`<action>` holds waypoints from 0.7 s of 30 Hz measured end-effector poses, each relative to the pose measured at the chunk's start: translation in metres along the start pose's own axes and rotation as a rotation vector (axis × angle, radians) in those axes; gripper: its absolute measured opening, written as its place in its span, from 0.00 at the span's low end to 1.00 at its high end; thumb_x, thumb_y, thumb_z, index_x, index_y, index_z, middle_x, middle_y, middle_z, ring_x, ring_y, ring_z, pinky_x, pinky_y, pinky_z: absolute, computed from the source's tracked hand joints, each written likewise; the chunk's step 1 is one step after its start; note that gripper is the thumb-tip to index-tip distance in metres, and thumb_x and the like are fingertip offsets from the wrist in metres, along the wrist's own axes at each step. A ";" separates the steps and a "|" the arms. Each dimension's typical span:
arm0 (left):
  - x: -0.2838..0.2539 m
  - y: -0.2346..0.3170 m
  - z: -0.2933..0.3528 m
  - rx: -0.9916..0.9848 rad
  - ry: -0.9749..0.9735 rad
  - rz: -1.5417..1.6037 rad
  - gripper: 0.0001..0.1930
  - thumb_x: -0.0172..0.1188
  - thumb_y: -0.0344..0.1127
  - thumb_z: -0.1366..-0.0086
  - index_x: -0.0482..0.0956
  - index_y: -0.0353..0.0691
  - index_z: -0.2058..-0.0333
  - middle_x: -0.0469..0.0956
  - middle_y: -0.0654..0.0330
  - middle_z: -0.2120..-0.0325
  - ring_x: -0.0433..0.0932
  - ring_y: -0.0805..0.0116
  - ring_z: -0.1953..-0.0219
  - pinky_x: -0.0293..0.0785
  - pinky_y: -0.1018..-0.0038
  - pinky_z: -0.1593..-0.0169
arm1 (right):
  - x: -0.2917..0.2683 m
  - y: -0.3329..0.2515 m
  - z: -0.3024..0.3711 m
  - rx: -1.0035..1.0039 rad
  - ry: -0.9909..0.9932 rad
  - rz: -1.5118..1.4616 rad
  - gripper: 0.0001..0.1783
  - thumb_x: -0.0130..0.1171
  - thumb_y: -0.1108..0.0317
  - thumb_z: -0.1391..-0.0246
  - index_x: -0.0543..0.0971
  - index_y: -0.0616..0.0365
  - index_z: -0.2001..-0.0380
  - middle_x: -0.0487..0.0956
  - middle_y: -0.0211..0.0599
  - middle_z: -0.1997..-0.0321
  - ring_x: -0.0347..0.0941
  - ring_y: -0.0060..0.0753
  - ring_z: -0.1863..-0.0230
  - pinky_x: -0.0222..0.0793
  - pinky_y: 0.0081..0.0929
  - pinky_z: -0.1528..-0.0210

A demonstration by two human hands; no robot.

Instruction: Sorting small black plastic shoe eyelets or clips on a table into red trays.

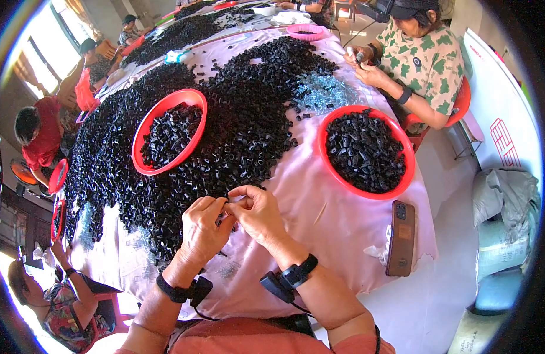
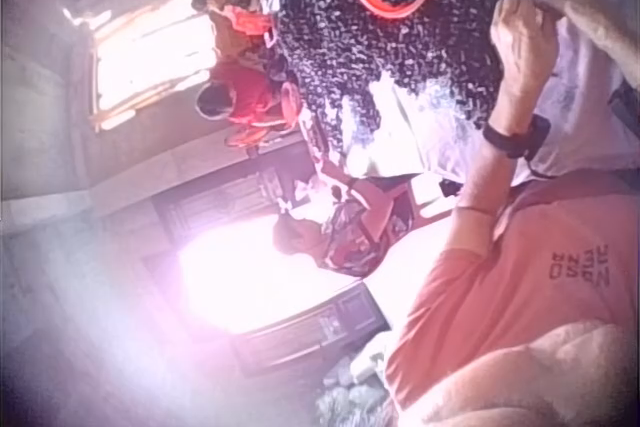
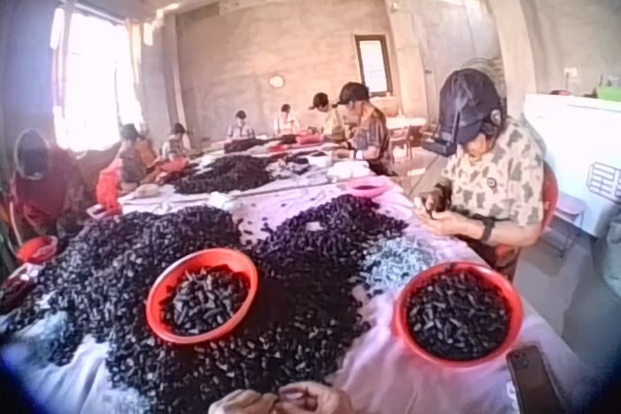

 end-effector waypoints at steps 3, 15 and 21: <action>0.000 -0.001 0.000 -0.014 0.006 0.023 0.16 0.70 0.28 0.52 0.81 0.32 0.63 0.78 0.52 0.73 0.79 0.51 0.70 0.77 0.62 0.66 | 0.001 -0.001 0.001 -0.014 -0.011 -0.027 0.15 0.66 0.77 0.45 0.78 0.67 0.54 0.84 0.35 0.71 0.79 0.18 0.73 0.73 0.17 0.73; -0.001 -0.008 0.004 -0.074 0.032 0.065 0.18 0.71 0.28 0.52 0.81 0.34 0.59 0.78 0.53 0.67 0.79 0.53 0.64 0.78 0.63 0.61 | 0.003 0.000 0.001 0.066 -0.101 -0.113 0.17 0.63 0.80 0.44 0.76 0.67 0.50 0.85 0.40 0.65 0.81 0.24 0.68 0.78 0.20 0.67; -0.004 -0.005 0.004 -0.068 0.033 0.073 0.18 0.71 0.27 0.52 0.82 0.32 0.60 0.80 0.51 0.66 0.81 0.51 0.64 0.79 0.63 0.60 | 0.003 0.001 0.000 0.052 -0.085 -0.107 0.17 0.63 0.79 0.44 0.77 0.67 0.51 0.85 0.37 0.68 0.79 0.18 0.72 0.74 0.17 0.72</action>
Point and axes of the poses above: each hand's wrist, its own z-axis away from the middle knuckle, its own x-axis out of the palm, y = z × x, the point moved 6 cm from there along -z, towards the middle knuckle
